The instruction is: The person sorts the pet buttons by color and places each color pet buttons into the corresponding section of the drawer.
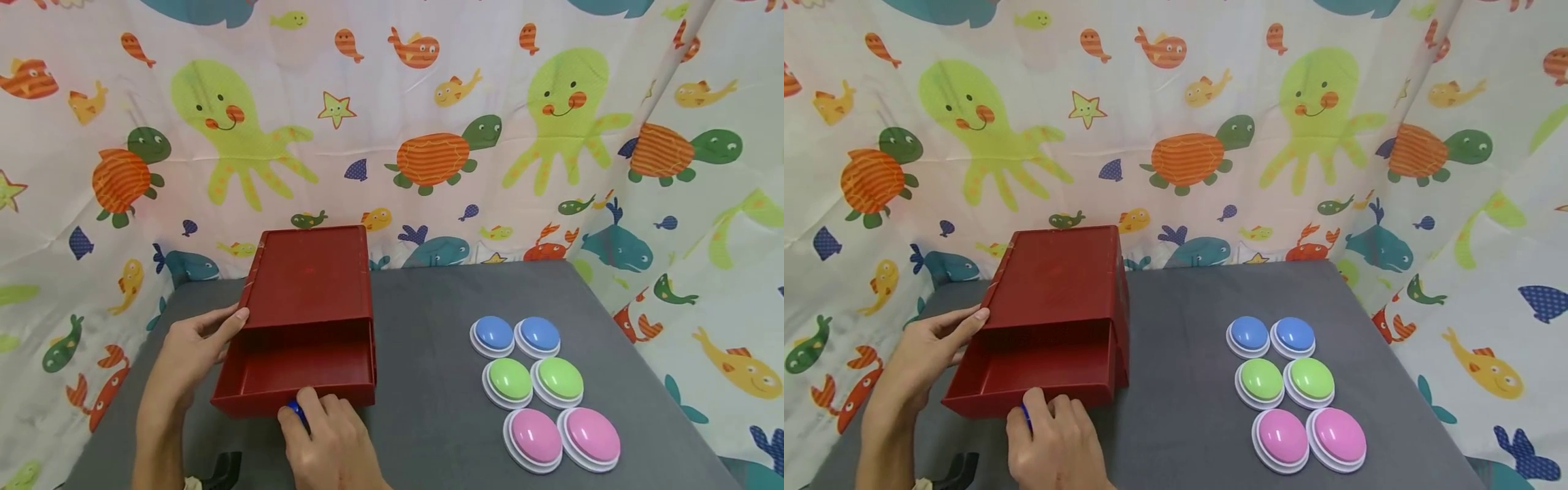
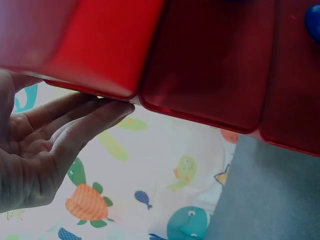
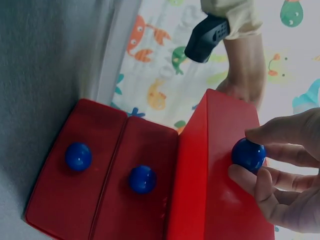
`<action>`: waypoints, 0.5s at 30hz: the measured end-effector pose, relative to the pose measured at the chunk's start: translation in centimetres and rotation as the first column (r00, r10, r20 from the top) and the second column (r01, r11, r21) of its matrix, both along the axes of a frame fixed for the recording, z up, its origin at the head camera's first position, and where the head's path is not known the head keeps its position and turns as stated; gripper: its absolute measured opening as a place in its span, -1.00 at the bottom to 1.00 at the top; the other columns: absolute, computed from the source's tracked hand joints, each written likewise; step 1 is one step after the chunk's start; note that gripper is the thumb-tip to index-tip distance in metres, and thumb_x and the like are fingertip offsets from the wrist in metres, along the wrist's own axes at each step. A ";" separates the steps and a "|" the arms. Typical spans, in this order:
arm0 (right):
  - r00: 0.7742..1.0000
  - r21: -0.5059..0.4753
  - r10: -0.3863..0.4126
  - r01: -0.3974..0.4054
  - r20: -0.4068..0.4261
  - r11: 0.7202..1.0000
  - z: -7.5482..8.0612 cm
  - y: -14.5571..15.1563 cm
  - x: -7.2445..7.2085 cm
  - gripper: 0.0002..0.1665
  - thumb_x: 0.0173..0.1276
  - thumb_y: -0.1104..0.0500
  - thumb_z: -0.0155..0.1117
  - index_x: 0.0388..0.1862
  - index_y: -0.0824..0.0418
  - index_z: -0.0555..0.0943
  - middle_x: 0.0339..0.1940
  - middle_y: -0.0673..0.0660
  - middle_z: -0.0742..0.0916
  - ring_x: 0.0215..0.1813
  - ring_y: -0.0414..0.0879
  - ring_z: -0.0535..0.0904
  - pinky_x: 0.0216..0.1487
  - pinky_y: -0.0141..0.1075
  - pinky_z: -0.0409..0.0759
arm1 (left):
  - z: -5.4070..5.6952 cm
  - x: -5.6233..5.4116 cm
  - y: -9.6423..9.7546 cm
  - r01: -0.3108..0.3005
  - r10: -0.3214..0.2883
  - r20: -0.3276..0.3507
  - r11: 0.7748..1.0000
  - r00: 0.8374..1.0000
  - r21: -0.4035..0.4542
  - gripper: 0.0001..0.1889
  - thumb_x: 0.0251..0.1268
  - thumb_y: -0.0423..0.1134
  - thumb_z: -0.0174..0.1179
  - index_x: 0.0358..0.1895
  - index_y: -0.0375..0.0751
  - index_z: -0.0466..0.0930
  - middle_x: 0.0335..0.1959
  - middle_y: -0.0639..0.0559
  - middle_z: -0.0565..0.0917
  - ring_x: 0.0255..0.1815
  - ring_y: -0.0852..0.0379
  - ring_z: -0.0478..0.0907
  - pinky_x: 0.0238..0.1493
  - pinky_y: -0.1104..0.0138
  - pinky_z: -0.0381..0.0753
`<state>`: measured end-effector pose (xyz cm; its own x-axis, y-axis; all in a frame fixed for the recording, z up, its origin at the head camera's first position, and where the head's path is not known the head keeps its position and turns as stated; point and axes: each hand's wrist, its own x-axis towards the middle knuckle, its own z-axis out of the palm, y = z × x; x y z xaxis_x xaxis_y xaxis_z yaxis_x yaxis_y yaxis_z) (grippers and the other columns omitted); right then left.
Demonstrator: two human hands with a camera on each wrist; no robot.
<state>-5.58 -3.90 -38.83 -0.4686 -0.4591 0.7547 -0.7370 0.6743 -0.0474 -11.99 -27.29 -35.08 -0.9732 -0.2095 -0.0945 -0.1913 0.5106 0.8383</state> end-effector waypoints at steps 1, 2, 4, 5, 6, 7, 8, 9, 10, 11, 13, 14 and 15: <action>1.000 -0.002 0.002 -0.002 0.002 1.000 -0.1 0.1 0.2 -0.91 0.29 0.12 0.56 -0.25 -0.01 0.78 -0.32 -0.06 0.69 -0.48 -0.26 0.45 -0.35 -0.59 0.47 | 0.0 0.0 0.0 0.001 -0.001 0.007 1.000 1.000 0.002 -0.15 0.49 0.32 0.09 0.62 -0.17 0.26 0.52 -0.38 0.44 0.40 -0.42 0.55 0.22 -0.08 0.66; 1.000 -0.004 0.001 -0.001 0.002 1.000 -0.2 0.2 0.5 -0.90 0.29 0.11 0.57 -0.25 -0.02 0.78 -0.33 -0.07 0.69 -0.48 -0.26 0.44 -0.35 -0.60 0.45 | -0.1 -0.1 -0.1 0.002 -0.002 0.012 1.000 1.000 0.007 -0.15 0.49 0.33 0.09 0.62 -0.17 0.26 0.53 -0.38 0.43 0.41 -0.42 0.54 0.23 -0.10 0.65; 1.000 -0.017 0.007 -0.007 0.009 1.000 -0.3 0.3 0.8 -0.87 0.27 0.09 0.59 -0.23 -0.03 0.78 -0.34 -0.09 0.68 -0.48 -0.28 0.44 -0.33 -0.63 0.43 | -0.2 -0.1 -0.1 0.007 -0.007 0.011 1.000 1.000 0.014 -0.15 0.49 0.33 0.08 0.62 -0.16 0.25 0.54 -0.38 0.41 0.43 -0.42 0.52 0.24 -0.10 0.64; 1.000 -0.024 0.006 -0.006 0.008 1.000 -0.4 0.4 0.9 -0.87 0.27 0.08 0.59 -0.24 -0.05 0.78 -0.34 -0.10 0.69 -0.48 -0.28 0.44 -0.32 -0.64 0.42 | -0.2 -0.2 -0.2 0.011 -0.012 0.007 1.000 1.000 0.016 -0.16 0.50 0.32 0.08 0.62 -0.17 0.26 0.54 -0.39 0.41 0.43 -0.43 0.52 0.24 -0.11 0.64; 1.000 -0.026 0.002 -0.002 0.006 1.000 -0.4 0.4 1.0 -0.89 0.28 0.07 0.57 -0.25 -0.05 0.78 -0.34 -0.10 0.68 -0.48 -0.28 0.44 -0.32 -0.64 0.41 | -0.2 -0.2 -0.2 0.016 -0.016 0.002 1.000 1.000 0.016 -0.16 0.51 0.31 0.07 0.62 -0.18 0.26 0.54 -0.39 0.41 0.43 -0.43 0.51 0.24 -0.12 0.64; 1.000 -0.029 -0.001 0.001 0.005 1.000 -0.5 0.4 1.1 -0.93 0.31 0.07 0.54 -0.26 -0.06 0.78 -0.35 -0.10 0.68 -0.49 -0.28 0.43 -0.33 -0.64 0.39 | -0.1 -0.2 -0.2 0.021 -0.021 -0.005 1.000 1.000 0.016 -0.17 0.52 0.31 0.07 0.62 -0.19 0.26 0.54 -0.40 0.41 0.43 -0.43 0.51 0.24 -0.12 0.66; 1.000 -0.029 -0.005 0.005 -0.001 1.000 -0.5 0.5 1.2 -0.95 0.33 0.07 0.52 -0.27 -0.07 0.78 -0.36 -0.11 0.67 -0.50 -0.29 0.42 -0.34 -0.64 0.38 | -0.1 -0.2 -0.2 0.026 -0.025 -0.009 1.000 1.000 0.017 -0.18 0.53 0.30 0.07 0.62 -0.19 0.26 0.53 -0.41 0.41 0.43 -0.43 0.51 0.24 -0.13 0.66; 1.000 -0.027 -0.008 0.008 -0.007 1.000 -0.5 0.5 1.3 -0.99 0.36 0.07 0.48 -0.27 -0.08 0.78 -0.36 -0.11 0.67 -0.51 -0.29 0.41 -0.35 -0.64 0.36 | -0.1 -0.2 -0.2 0.028 -0.028 -0.012 0.999 1.000 0.018 -0.18 0.53 0.30 0.06 0.62 -0.20 0.26 0.53 -0.41 0.41 0.43 -0.43 0.51 0.24 -0.13 0.67; 1.000 -0.022 -0.007 0.006 -0.011 1.000 -0.5 0.6 1.4 -0.96 0.40 0.06 0.43 -0.27 -0.09 0.78 -0.36 -0.11 0.67 -0.52 -0.29 0.40 -0.35 -0.65 0.35 | -0.1 -0.3 -0.1 0.029 -0.028 -0.013 0.999 1.000 0.019 -0.18 0.54 0.29 0.06 0.62 -0.20 0.25 0.53 -0.42 0.41 0.43 -0.43 0.51 0.23 -0.13 0.68; 1.000 -0.013 -0.006 0.005 -0.021 1.000 -0.5 0.6 1.5 -0.92 0.44 0.06 0.38 -0.27 -0.10 0.77 -0.36 -0.11 0.67 -0.52 -0.29 0.39 -0.35 -0.64 0.35 | -0.1 -0.2 -0.1 0.026 -0.026 -0.011 0.999 1.000 0.021 -0.18 0.54 0.29 0.05 0.62 -0.20 0.25 0.53 -0.42 0.41 0.43 -0.44 0.50 0.23 -0.14 0.67; 0.999 0.005 -0.002 0.002 -0.037 1.000 -0.6 0.6 1.7 -0.83 0.53 0.05 0.26 -0.25 -0.12 0.77 -0.36 -0.12 0.68 -0.52 -0.29 0.40 -0.36 -0.65 0.36 | -0.1 -0.2 -0.1 0.017 -0.017 -0.001 1.000 1.000 0.025 -0.18 0.53 0.30 0.06 0.63 -0.19 0.24 0.55 -0.41 0.39 0.44 -0.44 0.49 0.25 -0.14 0.66; 0.999 0.015 -0.004 0.004 -0.043 1.000 -0.7 0.6 1.8 -0.80 0.56 0.04 0.22 -0.24 -0.12 0.76 -0.34 -0.12 0.69 -0.52 -0.29 0.42 -0.36 -0.65 0.37 | -0.1 -0.2 -0.1 0.014 -0.014 0.009 0.999 1.000 0.030 -0.17 0.53 0.30 0.05 0.63 -0.18 0.23 0.56 -0.41 0.37 0.46 -0.45 0.48 0.26 -0.15 0.64; 0.999 0.027 -0.007 0.008 -0.047 1.000 -0.8 0.7 1.9 -0.78 0.58 0.03 0.18 -0.22 -0.13 0.76 -0.33 -0.12 0.70 -0.52 -0.29 0.42 -0.37 -0.64 0.37 | -0.2 -0.2 -0.1 0.010 -0.010 0.017 0.999 1.000 0.033 -0.17 0.53 0.30 0.06 0.63 -0.17 0.22 0.57 -0.40 0.36 0.46 -0.45 0.46 0.28 -0.15 0.62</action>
<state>-3.67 -3.23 -39.63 -0.4369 -0.4762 0.7631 -0.7327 0.6806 0.0052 -12.23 -27.38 -35.27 -0.9734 -0.1963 -0.1184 -0.2013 0.4846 0.8513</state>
